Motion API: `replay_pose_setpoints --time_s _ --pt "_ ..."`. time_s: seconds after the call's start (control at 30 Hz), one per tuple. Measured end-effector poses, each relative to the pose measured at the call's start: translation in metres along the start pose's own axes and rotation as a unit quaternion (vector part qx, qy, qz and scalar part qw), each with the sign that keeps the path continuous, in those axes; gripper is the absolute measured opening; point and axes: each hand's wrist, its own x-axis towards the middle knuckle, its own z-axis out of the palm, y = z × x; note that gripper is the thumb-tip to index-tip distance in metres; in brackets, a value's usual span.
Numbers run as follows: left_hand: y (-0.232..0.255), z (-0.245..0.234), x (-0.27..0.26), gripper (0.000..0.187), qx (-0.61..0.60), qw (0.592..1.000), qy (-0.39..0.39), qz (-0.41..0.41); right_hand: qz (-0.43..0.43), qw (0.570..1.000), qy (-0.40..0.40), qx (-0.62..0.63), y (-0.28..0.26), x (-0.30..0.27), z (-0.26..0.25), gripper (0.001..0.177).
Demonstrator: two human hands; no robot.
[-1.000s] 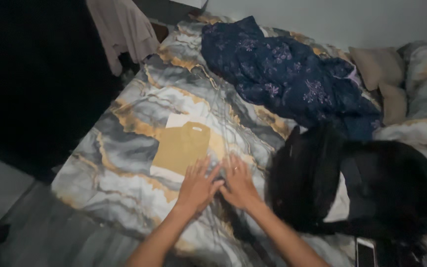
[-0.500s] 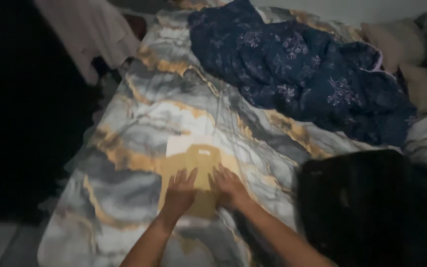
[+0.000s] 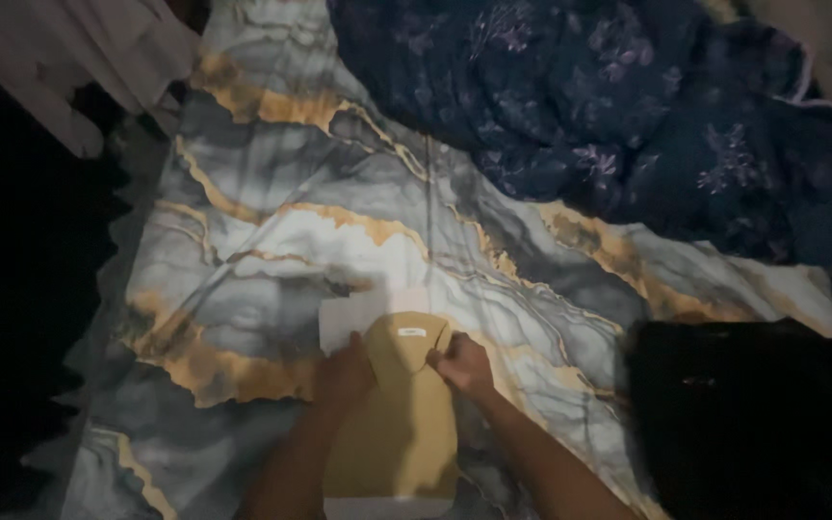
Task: The person packs a black backpack with folded clothes, a wallet, a cap, a water bottle, and small toiletries. They place each item into the bag one by one, then zip the compartments closed.
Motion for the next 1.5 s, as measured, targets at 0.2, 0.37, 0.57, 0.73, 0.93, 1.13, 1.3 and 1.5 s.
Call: replay_pose_setpoints --time_s 0.2,0.37,0.57,0.73,0.93,1.13,1.3,1.5 --pt "-0.009 -0.028 -0.006 0.037 -0.059 0.987 -0.098 0.116 -0.04 0.996 0.05 -0.056 -0.025 -0.02 0.0 0.041" --pt "-0.033 -0.038 0.005 0.037 -0.147 0.976 -0.054 0.152 -0.082 0.994 0.057 -0.041 -0.037 -0.026 -0.018 0.033" --pt "-0.062 -0.019 0.061 0.041 -0.375 0.92 0.111 -0.024 -0.019 0.979 0.104 -0.174 -0.067 0.047 -0.036 0.057" --pt "-0.063 0.052 0.052 0.044 -0.457 0.869 0.077 -0.171 -0.074 0.971 0.007 -0.229 -0.03 0.004 -0.011 0.067" --pt "-0.052 0.084 0.03 0.048 -0.478 0.862 -0.002 -0.168 0.147 0.989 -0.025 0.004 -0.032 -0.025 0.036 0.069" --pt "-0.038 0.044 -0.004 0.049 -0.723 0.676 -0.108 -0.091 0.115 0.898 -0.028 0.423 -0.033 -0.007 0.042 0.054" --pt "-0.016 0.025 -0.017 0.048 -0.714 0.669 -0.136 -0.157 0.162 0.803 -0.241 0.52 -0.009 -0.002 0.044 0.057" --pt "0.029 -0.032 -0.027 0.051 -0.553 0.827 -0.091 -0.04 0.088 0.72 -0.182 0.664 0.006 -0.021 0.023 0.053"
